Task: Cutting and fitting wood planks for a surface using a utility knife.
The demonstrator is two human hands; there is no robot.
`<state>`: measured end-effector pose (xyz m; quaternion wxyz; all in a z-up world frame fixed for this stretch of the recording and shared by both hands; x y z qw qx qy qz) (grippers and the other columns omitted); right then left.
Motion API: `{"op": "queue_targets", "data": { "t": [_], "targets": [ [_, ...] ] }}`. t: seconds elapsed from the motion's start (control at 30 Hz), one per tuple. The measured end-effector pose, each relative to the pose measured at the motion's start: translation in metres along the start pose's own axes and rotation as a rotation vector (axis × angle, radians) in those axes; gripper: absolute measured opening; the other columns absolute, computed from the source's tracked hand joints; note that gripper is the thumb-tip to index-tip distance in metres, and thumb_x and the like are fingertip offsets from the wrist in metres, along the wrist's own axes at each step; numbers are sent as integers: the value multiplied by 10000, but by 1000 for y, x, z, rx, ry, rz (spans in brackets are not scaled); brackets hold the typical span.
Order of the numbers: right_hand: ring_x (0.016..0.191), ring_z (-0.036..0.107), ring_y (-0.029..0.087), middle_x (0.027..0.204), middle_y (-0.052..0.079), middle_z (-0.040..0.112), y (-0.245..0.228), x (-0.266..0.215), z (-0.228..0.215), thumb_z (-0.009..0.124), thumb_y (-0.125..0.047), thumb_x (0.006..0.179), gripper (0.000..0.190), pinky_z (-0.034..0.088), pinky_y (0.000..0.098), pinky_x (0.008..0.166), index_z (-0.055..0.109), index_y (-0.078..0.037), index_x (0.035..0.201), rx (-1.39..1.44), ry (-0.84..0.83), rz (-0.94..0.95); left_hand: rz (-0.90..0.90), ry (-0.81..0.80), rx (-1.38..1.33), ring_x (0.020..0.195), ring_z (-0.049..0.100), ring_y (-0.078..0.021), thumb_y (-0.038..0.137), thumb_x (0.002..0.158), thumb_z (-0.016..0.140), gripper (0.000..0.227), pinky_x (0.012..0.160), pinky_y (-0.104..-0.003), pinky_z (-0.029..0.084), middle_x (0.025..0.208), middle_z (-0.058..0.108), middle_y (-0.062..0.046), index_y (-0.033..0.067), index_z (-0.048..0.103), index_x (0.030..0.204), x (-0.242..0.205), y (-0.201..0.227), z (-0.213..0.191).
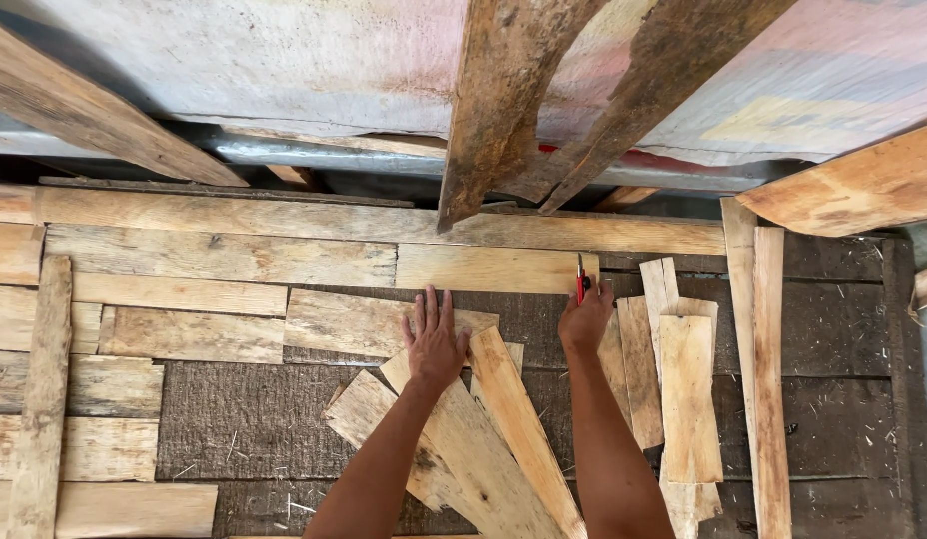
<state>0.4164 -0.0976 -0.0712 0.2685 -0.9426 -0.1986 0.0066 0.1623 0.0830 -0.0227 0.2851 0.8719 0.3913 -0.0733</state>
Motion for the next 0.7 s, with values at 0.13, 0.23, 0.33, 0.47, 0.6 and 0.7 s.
{"op": "queue_targets", "data": {
  "t": [0.13, 0.23, 0.33, 0.47, 0.6, 0.7],
  "targets": [
    [1261, 494, 433, 1486, 264, 414, -6, -1, -5, 634, -130, 1009, 506, 490, 475, 1010, 510, 26, 1474, -29, -15, 8, 3, -22, 37, 1590, -43, -311, 525, 1038, 393, 795, 1244, -567, -16, 1729, -36, -115, 164, 47, 1657, 2, -1, 3],
    [1246, 500, 429, 1501, 274, 405, -4, -2, -2, 618, -110, 998, 520, 497, 470, 999, 500, 26, 1486, 20, -2, 8, 0, -4, 25, 1589, -27, -315, 538, 1031, 388, 793, 1242, -575, -8, 1731, -23, -112, 167, 64, 1653, 2, -6, 3],
    [1259, 483, 454, 1498, 274, 414, -8, -3, -6, 641, -131, 999, 524, 473, 492, 1016, 506, 27, 1480, -35, 11, -11, 8, 65, 3, 1590, 17, -320, 552, 1031, 392, 785, 1248, -576, 27, 1741, 7, -132, 165, 103, 1650, 4, -14, -1],
    [1266, 473, 468, 1510, 272, 416, -11, -5, -7, 647, -139, 993, 538, 453, 504, 1040, 507, 19, 1488, -42, 9, 1, -157, 166, 20, 1575, 19, -390, 579, 1033, 418, 823, 1233, -593, 51, 1703, 16, -242, 136, 104, 1651, 3, -32, -13],
    [1280, 469, 469, 1520, 274, 414, -9, -5, -5, 647, -144, 999, 537, 452, 503, 1047, 504, 18, 1491, -45, 16, -2, -203, 163, -14, 1577, 7, -411, 579, 1009, 462, 855, 1233, -599, 49, 1693, 19, -260, 148, 104, 1655, 3, -37, -17],
    [1295, 467, 466, 1517, 271, 420, -6, -4, -4, 654, -147, 990, 540, 448, 504, 1058, 509, 19, 1484, -37, 23, -8, -201, 172, -37, 1576, -1, -405, 564, 1003, 474, 851, 1226, -608, 42, 1704, 16, -233, 147, 106, 1648, 4, -37, -18]
  ]
}}
Point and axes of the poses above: each hand's wrist, its own x-axis towards the middle knuckle, its own z-axis out of the palm, y = z × x, the point moved 6 cm from there along x, towards the middle knuckle
